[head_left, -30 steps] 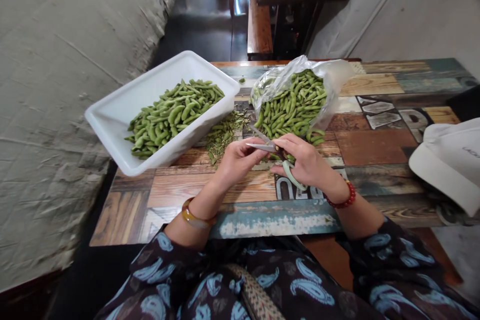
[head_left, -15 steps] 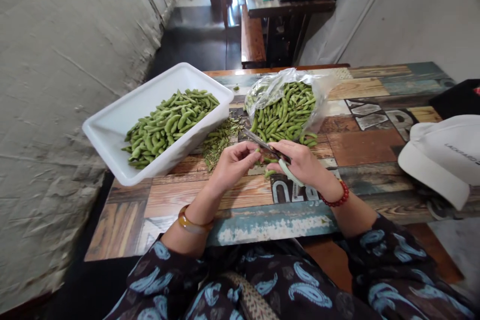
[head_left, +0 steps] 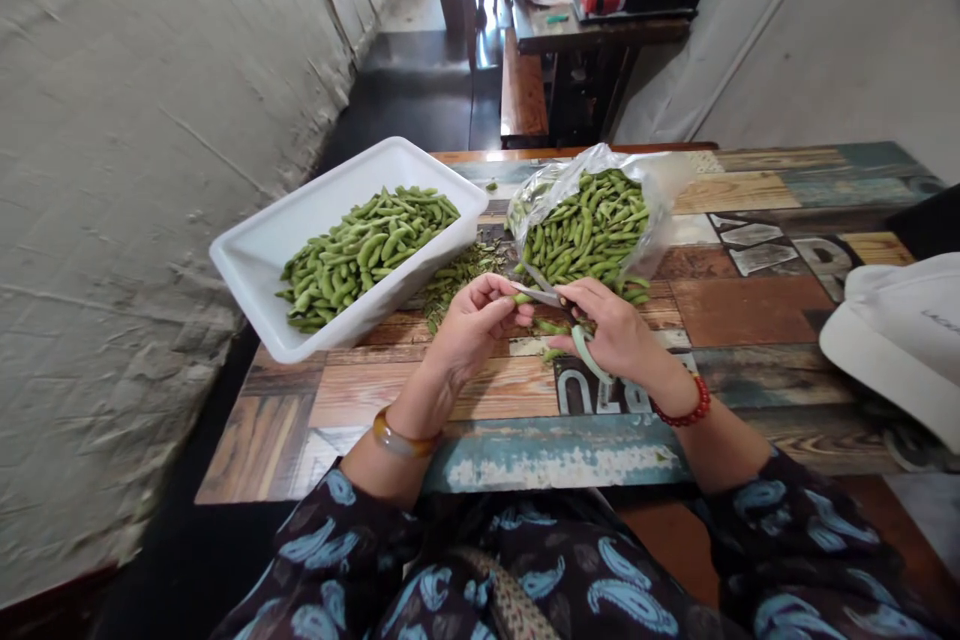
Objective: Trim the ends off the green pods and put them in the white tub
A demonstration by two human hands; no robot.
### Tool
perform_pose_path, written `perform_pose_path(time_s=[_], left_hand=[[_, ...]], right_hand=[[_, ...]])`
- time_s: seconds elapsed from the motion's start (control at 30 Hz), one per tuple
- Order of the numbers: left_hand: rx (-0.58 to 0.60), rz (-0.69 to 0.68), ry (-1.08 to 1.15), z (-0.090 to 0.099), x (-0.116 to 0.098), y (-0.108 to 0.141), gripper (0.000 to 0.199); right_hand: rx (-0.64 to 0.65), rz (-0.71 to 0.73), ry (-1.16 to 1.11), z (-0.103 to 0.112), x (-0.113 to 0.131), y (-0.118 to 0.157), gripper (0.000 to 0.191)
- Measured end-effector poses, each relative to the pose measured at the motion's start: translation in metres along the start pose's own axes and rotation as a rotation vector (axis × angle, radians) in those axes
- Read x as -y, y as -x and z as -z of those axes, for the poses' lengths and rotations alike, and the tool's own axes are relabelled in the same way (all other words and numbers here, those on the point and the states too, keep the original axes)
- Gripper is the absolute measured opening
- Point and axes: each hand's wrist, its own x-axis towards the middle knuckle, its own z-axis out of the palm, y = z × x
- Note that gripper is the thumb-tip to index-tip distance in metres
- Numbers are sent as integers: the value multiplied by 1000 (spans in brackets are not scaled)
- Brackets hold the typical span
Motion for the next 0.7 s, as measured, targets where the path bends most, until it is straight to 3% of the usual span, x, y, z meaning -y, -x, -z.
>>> perform_pose_path(time_s=[0.27, 0.47, 0.7], left_hand=[[50, 30, -314, 3, 6, 1, 32], [28, -134, -455, 5, 9, 0, 21], [47, -235, -618, 7, 6, -1, 15]], right_hand=[[62, -1, 39, 4, 8, -2, 50], [56, 32, 71, 5, 8, -2, 51], [60, 40, 70, 6, 8, -2, 52]])
